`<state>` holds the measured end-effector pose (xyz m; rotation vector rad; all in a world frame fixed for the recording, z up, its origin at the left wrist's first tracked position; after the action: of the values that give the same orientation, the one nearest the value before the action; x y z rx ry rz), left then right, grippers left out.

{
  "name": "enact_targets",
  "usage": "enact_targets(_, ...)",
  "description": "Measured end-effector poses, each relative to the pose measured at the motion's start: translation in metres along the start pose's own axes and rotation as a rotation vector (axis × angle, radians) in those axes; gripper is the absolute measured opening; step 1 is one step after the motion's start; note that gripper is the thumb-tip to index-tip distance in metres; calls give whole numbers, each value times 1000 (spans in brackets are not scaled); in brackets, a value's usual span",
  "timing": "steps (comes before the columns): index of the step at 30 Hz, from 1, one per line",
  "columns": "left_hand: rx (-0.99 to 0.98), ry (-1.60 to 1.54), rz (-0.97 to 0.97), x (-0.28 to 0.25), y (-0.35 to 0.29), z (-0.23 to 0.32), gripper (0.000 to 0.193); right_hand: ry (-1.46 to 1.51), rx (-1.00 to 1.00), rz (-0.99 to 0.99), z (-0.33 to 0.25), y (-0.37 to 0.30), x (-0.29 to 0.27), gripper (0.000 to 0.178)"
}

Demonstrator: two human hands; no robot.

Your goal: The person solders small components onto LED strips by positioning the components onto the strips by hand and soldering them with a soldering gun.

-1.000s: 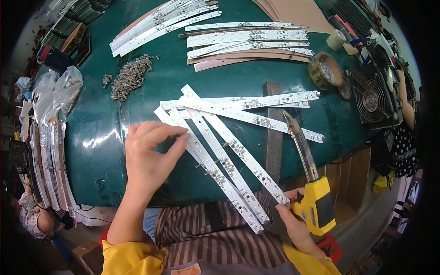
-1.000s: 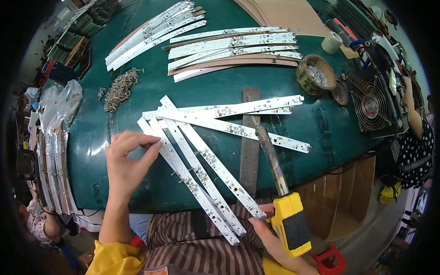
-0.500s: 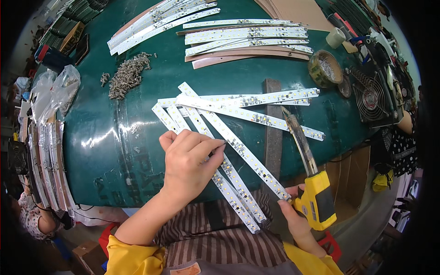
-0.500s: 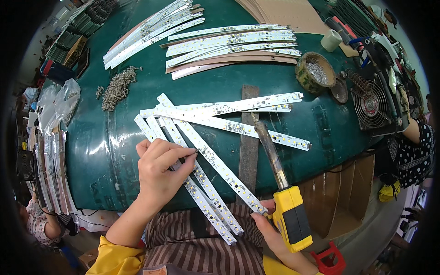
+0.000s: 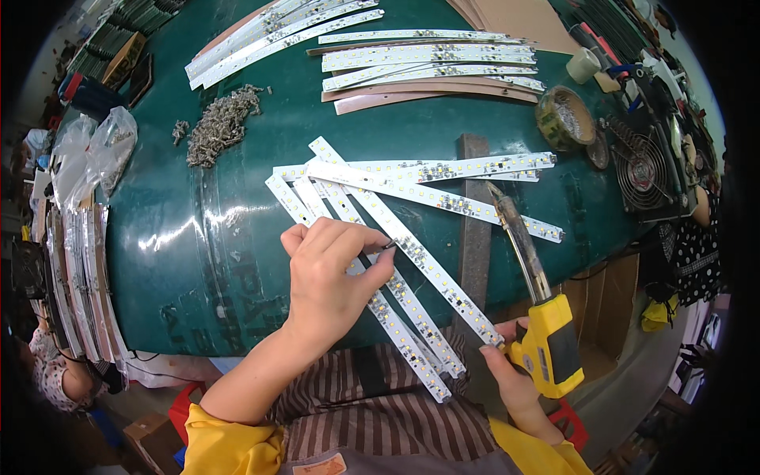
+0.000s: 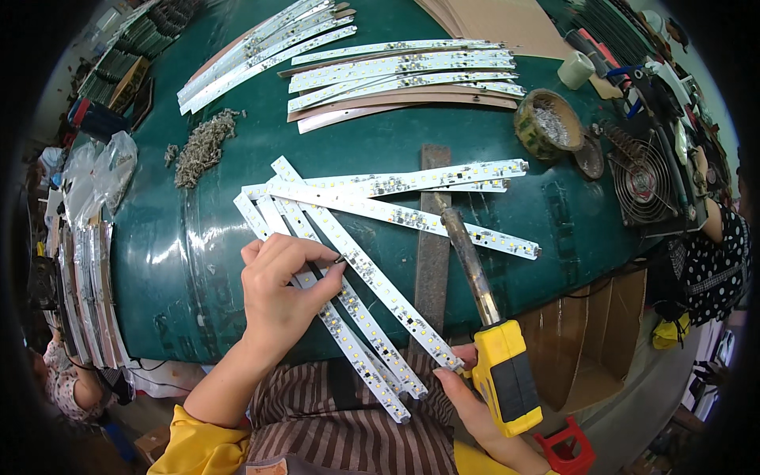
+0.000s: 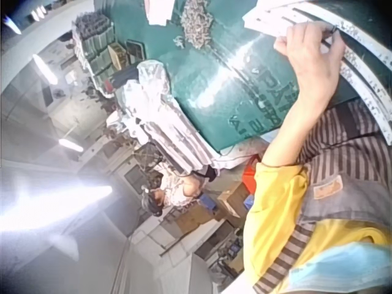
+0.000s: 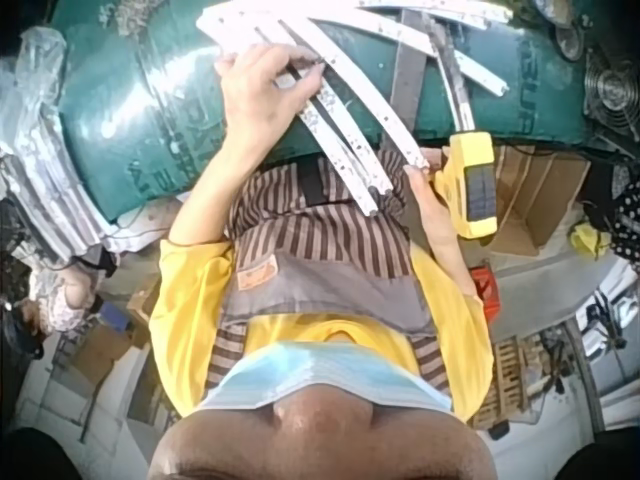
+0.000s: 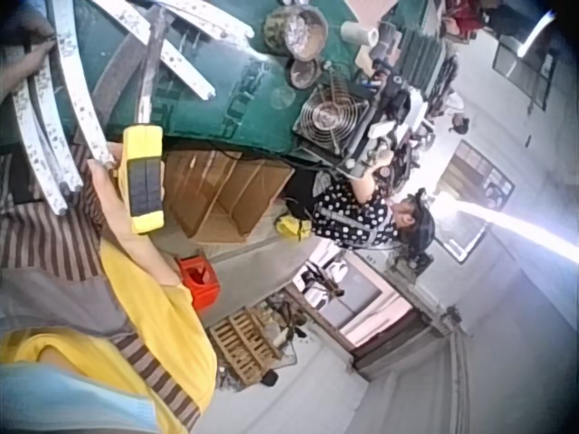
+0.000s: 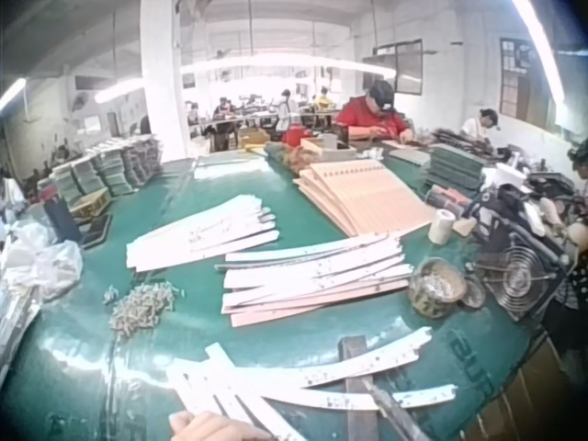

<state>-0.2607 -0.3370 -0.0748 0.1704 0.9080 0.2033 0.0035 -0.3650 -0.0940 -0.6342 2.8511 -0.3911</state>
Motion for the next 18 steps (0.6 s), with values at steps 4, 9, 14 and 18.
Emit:
enact_targets(4,-8,-32,40,-1,0,1,19,-236,-163,-46,-6,-5,-7,48)
enact_targets(9,-4,-61,49,-1,1,1,16,-191,-188,-147,-1,-22,-20,39)
enact_targets(14,-48,-83,44,1,-1,-2,16,-188,-231,-251,-22,-15,-4,28)
enact_targets(18,-61,-90,38,1,-2,-2,15,-179,-211,-216,-22,-13,-3,25)
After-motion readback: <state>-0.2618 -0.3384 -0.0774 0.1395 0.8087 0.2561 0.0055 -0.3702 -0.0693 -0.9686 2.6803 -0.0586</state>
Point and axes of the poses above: each hand's wrist, its own y-axis towards the middle knuckle, its own x-axis out of the palm, z = x × y, the point moved 4 cm from there along y, towards the middle knuckle, and after that the axes turned 10 degrees about -z, right-handed, at the moved point
